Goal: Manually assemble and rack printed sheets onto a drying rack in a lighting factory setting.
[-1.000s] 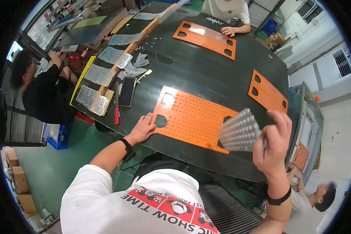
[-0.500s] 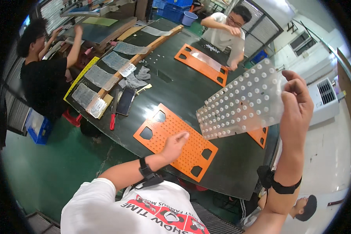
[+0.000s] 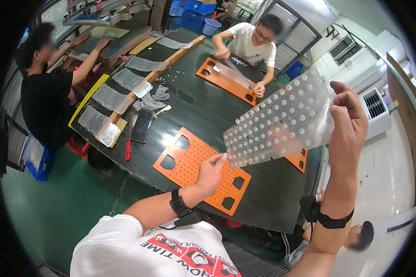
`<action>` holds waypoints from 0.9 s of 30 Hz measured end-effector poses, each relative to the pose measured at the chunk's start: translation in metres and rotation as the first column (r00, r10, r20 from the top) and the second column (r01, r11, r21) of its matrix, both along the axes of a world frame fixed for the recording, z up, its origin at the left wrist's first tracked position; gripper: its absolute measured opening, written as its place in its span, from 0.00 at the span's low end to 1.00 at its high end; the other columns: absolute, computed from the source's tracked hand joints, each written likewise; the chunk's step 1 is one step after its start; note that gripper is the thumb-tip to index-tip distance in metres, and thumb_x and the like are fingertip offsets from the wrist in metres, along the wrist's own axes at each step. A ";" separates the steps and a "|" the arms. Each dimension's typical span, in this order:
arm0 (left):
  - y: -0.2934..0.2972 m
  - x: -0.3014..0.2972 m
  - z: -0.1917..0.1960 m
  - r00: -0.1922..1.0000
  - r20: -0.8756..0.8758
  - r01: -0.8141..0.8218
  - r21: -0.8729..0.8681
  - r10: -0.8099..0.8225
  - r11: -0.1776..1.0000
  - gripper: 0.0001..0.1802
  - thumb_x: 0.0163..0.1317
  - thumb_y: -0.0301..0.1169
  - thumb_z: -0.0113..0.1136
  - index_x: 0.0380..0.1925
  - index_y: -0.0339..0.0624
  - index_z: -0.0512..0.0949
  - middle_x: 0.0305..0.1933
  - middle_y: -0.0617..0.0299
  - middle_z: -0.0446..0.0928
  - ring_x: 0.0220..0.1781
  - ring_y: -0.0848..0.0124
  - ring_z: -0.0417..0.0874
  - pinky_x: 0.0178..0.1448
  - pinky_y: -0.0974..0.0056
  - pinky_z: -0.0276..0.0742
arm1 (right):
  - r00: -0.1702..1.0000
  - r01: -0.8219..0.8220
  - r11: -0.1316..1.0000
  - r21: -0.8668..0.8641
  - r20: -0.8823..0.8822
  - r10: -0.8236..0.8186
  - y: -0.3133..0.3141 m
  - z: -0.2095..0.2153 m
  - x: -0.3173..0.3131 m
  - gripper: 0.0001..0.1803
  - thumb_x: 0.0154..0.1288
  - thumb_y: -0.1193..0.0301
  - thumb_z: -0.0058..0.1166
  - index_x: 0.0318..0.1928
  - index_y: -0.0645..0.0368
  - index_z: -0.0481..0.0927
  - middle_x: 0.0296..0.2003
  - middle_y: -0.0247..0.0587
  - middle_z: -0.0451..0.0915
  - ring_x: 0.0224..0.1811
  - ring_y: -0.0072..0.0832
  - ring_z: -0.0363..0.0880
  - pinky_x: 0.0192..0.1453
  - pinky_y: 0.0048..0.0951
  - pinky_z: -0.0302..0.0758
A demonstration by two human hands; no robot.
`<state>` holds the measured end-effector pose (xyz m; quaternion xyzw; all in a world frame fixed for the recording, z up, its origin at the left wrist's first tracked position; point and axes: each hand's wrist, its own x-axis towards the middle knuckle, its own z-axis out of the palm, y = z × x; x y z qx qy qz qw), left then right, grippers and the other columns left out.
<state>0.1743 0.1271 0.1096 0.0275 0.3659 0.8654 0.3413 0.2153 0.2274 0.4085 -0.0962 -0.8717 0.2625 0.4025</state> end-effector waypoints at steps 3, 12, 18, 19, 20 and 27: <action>0.001 0.006 0.000 0.997 0.039 0.059 0.024 -0.060 0.998 0.12 0.63 0.35 0.56 0.36 0.36 0.77 0.31 0.69 0.75 0.34 0.83 0.71 0.40 0.75 0.67 | 1.000 0.009 1.000 0.017 0.004 -0.010 0.001 -0.001 0.009 0.03 0.53 0.78 0.42 0.25 0.63 0.69 0.47 0.44 0.73 0.46 0.21 0.66 0.55 0.23 0.59; 0.009 0.020 0.012 0.978 0.033 0.208 -0.056 -0.207 0.976 0.11 0.62 0.36 0.56 0.37 0.38 0.76 0.34 0.69 0.75 0.36 0.81 0.70 0.41 0.74 0.65 | 0.998 0.051 0.999 -0.006 -0.021 -0.051 0.007 -0.009 0.044 0.03 0.53 0.78 0.42 0.25 0.64 0.69 0.48 0.43 0.72 0.47 0.21 0.66 0.56 0.23 0.59; 0.016 0.032 0.010 0.976 0.017 0.219 -0.036 -0.218 0.975 0.11 0.63 0.34 0.55 0.37 0.36 0.76 0.35 0.67 0.75 0.39 0.81 0.71 0.44 0.74 0.66 | 0.991 0.126 0.992 -0.003 -0.050 -0.126 0.012 -0.008 0.066 0.03 0.53 0.79 0.41 0.25 0.64 0.68 0.47 0.43 0.72 0.46 0.22 0.66 0.55 0.23 0.60; 0.016 0.031 0.010 0.978 0.020 0.206 -0.029 -0.206 0.978 0.10 0.63 0.33 0.55 0.37 0.37 0.76 0.34 0.68 0.75 0.38 0.82 0.71 0.43 0.74 0.67 | 0.988 0.146 0.989 0.015 -0.044 -0.145 0.014 -0.010 0.071 0.03 0.53 0.79 0.41 0.25 0.64 0.68 0.47 0.43 0.72 0.46 0.22 0.66 0.55 0.23 0.60; 0.015 0.030 0.010 0.979 0.013 0.205 -0.030 -0.205 0.978 0.10 0.63 0.33 0.55 0.37 0.37 0.76 0.34 0.68 0.75 0.38 0.82 0.71 0.43 0.74 0.67 | 0.988 0.145 0.989 0.015 -0.051 -0.144 0.017 -0.011 0.075 0.03 0.53 0.79 0.41 0.25 0.64 0.68 0.47 0.43 0.72 0.46 0.22 0.66 0.55 0.23 0.60; -0.013 0.003 0.021 0.912 -0.385 -0.187 -0.073 0.146 0.980 0.05 0.61 0.27 0.56 0.29 0.36 0.75 0.33 0.67 0.73 0.33 0.82 0.70 0.38 0.75 0.67 | 0.975 0.216 0.972 -0.090 -0.042 -0.220 0.048 -0.059 0.119 0.02 0.54 0.81 0.43 0.27 0.64 0.69 0.46 0.42 0.72 0.42 0.20 0.67 0.50 0.21 0.63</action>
